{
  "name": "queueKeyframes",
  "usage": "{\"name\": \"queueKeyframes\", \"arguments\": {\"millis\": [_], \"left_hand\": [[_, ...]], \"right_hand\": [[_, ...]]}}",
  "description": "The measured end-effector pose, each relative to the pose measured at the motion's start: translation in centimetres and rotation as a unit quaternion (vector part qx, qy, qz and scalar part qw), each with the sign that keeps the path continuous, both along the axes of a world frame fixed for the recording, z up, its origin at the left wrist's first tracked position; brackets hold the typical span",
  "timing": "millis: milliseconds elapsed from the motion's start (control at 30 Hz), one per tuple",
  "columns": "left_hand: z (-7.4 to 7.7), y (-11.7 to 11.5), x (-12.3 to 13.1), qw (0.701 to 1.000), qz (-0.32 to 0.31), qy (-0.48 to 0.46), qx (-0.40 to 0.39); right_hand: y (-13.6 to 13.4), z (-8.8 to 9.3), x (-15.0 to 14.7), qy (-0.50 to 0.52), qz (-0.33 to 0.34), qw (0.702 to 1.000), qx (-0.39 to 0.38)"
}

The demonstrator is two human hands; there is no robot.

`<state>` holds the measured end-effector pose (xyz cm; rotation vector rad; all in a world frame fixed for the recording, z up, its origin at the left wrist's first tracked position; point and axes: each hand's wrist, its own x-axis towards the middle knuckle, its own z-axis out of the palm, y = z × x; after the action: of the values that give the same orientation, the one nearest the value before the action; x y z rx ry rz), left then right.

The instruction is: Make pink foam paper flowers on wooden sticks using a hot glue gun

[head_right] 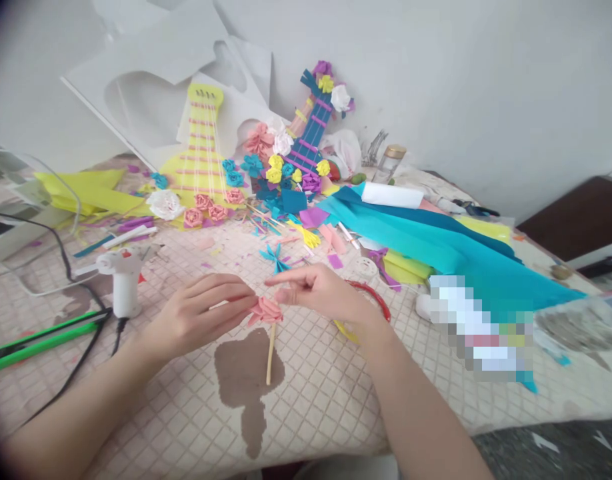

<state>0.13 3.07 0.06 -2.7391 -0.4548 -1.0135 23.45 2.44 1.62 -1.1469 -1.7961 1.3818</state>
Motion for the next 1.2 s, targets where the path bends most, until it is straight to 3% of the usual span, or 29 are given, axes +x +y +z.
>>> {"name": "queueKeyframes", "arguments": {"millis": [133, 267, 367, 433, 500, 567, 667, 767, 967, 1133, 1200], "left_hand": [[0.3, -0.2, -0.1, 0.999, -0.022, 0.025, 0.011], [0.3, -0.3, -0.2, 0.999, -0.03, 0.036, -0.003], [0.4, -0.3, -0.2, 0.999, -0.038, 0.026, -0.01], [0.5, -0.4, -0.3, 0.999, -0.047, 0.022, -0.009], [0.6, -0.5, -0.4, 0.998, -0.058, 0.016, 0.0], [0.7, -0.6, -0.4, 0.997, -0.071, 0.003, 0.012], [0.3, -0.5, -0.3, 0.999, -0.052, -0.014, 0.005], [-0.6, 0.2, -0.1, 0.999, 0.02, -0.007, -0.043], [-1.7, 1.7, -0.4, 0.975, 0.151, 0.016, -0.162], [-1.4, 2.0, -1.0, 0.956, 0.17, 0.072, -0.226], [-1.2, 2.0, -1.3, 0.953, 0.176, 0.046, -0.243]], "right_hand": [[0.0, 0.0, -0.3, 0.005, 0.074, 0.997, -0.014], [-0.2, 0.1, -0.3, -0.001, 0.042, 0.999, 0.0], [-0.3, 0.0, -0.2, 0.019, -0.012, 1.0, -0.013], [-0.1, 0.0, 0.1, 0.086, -0.076, 0.993, -0.027], [0.4, 0.1, 0.6, 0.194, -0.176, 0.965, -0.006], [1.0, 0.4, 1.4, 0.285, -0.273, 0.918, 0.042], [1.8, 0.7, 2.3, 0.32, -0.323, 0.889, 0.061], [2.0, 0.3, 2.1, 0.329, -0.315, 0.89, 0.025], [1.7, -1.0, 0.9, 0.298, -0.251, 0.92, -0.038], [1.7, -0.3, 0.9, 0.349, -0.177, 0.913, -0.117], [1.5, 0.0, 0.8, 0.354, -0.146, 0.914, -0.136]]}}
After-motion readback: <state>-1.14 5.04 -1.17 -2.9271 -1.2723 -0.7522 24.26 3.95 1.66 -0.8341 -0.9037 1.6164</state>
